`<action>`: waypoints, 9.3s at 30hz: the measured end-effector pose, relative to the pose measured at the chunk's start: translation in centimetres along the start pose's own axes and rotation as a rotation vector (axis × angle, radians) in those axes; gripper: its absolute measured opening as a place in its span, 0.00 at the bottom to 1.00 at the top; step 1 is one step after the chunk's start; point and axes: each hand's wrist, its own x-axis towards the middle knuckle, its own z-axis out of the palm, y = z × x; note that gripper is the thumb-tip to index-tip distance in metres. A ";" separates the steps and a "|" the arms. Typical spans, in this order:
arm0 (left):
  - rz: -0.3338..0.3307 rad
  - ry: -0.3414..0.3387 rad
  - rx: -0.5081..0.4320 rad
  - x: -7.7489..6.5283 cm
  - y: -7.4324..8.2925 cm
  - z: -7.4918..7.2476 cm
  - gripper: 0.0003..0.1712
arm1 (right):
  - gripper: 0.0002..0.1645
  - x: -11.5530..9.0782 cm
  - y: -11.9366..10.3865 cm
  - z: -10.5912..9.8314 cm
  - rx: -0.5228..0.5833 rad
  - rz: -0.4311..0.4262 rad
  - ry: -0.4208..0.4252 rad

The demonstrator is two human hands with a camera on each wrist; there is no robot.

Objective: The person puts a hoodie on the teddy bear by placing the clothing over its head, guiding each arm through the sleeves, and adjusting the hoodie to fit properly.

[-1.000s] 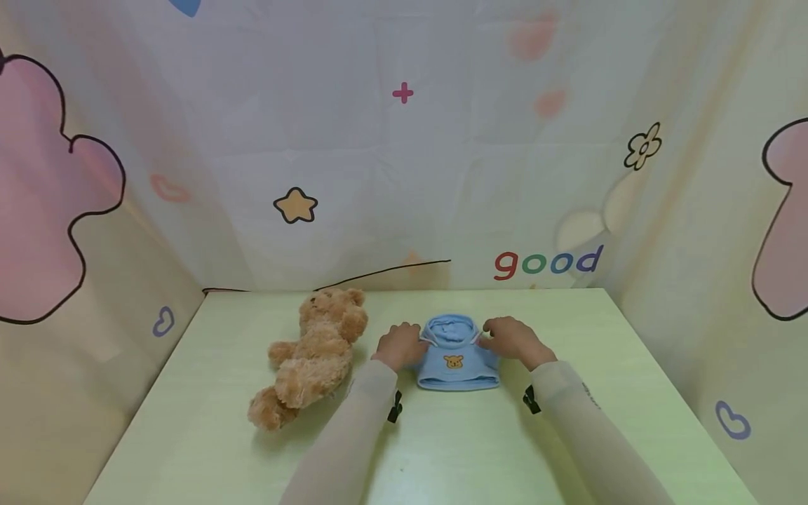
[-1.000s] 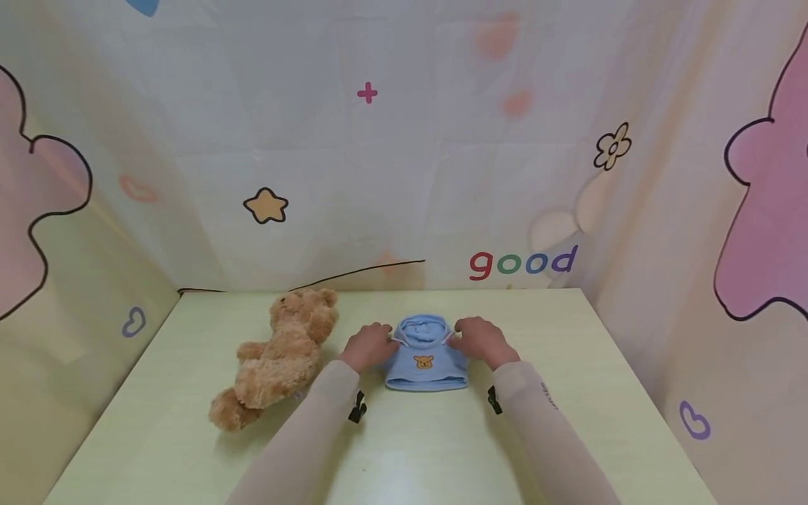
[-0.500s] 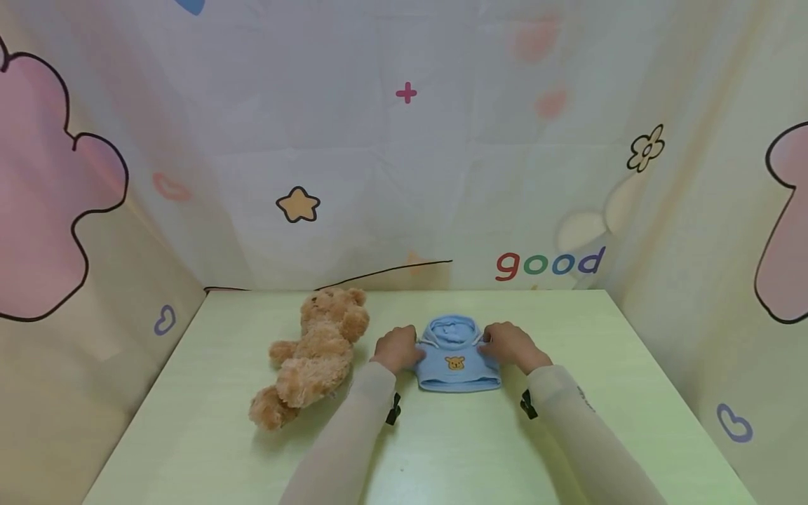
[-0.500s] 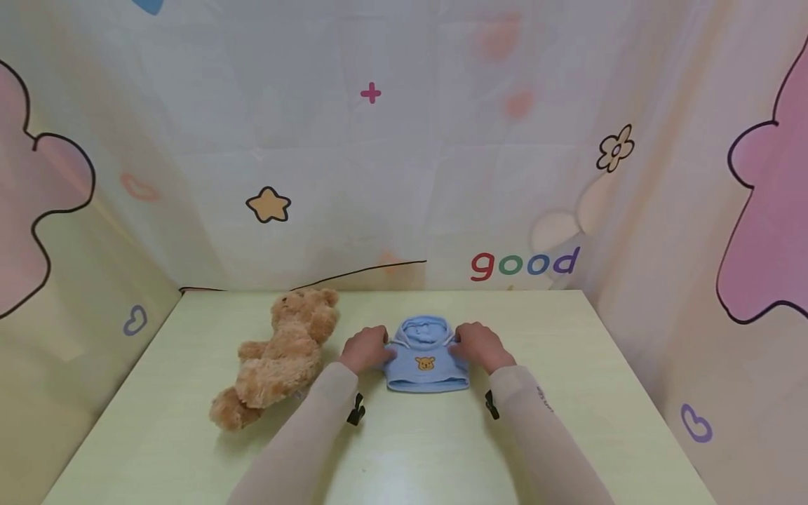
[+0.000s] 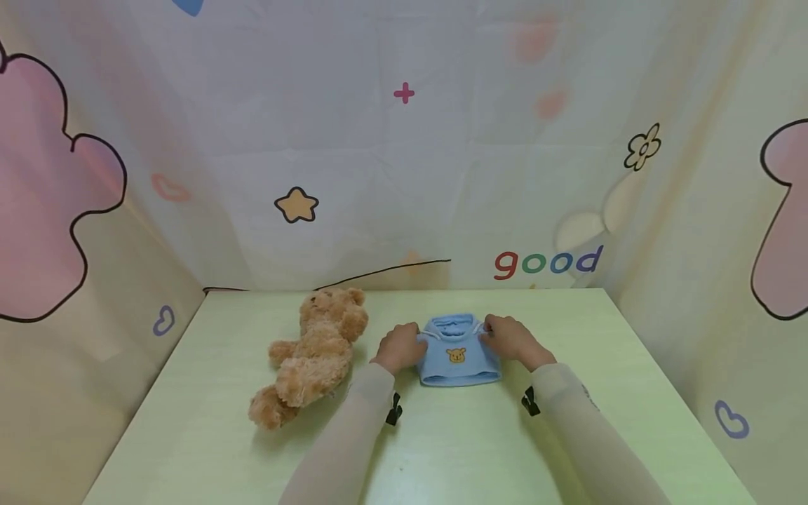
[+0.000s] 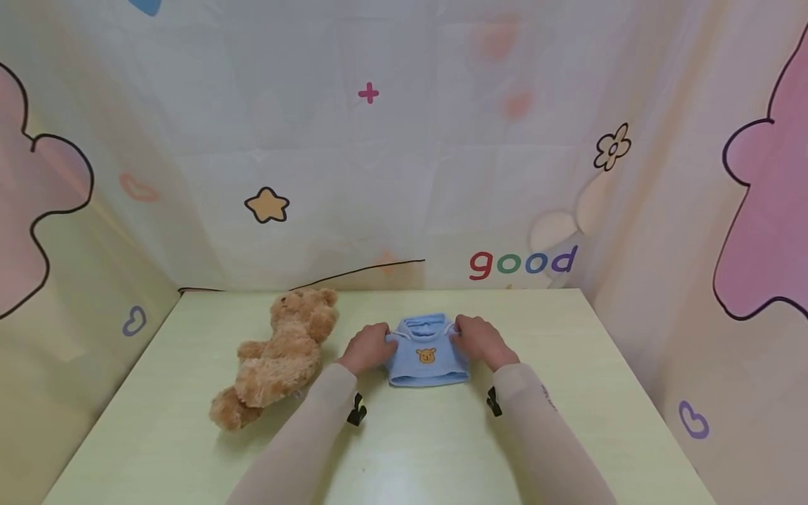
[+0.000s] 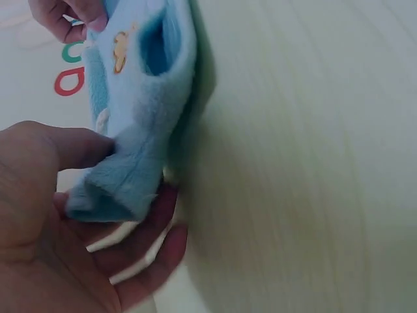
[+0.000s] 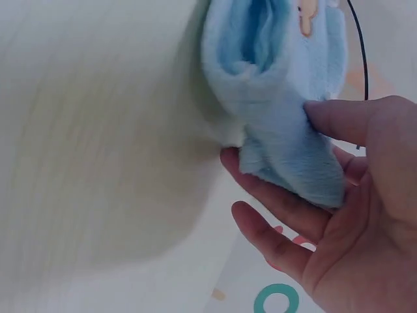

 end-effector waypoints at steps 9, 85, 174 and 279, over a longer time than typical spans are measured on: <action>0.074 0.101 -0.205 0.6 0.8 -0.5 0.08 | 0.15 0.1 0.1 -0.9 0.125 0.020 0.047; 0.184 0.264 -0.110 -5.0 -1.7 -23.6 0.14 | 0.12 2.4 -17.3 -10.8 0.510 -0.257 0.349; 0.018 0.057 -0.385 -4.2 -13.0 -11.0 0.13 | 0.20 2.8 -12.4 0.6 0.430 -0.043 0.171; 0.587 0.178 0.457 -3.7 -3.0 -6.5 0.23 | 0.29 -2.7 -8.8 -1.4 -0.536 -0.500 0.419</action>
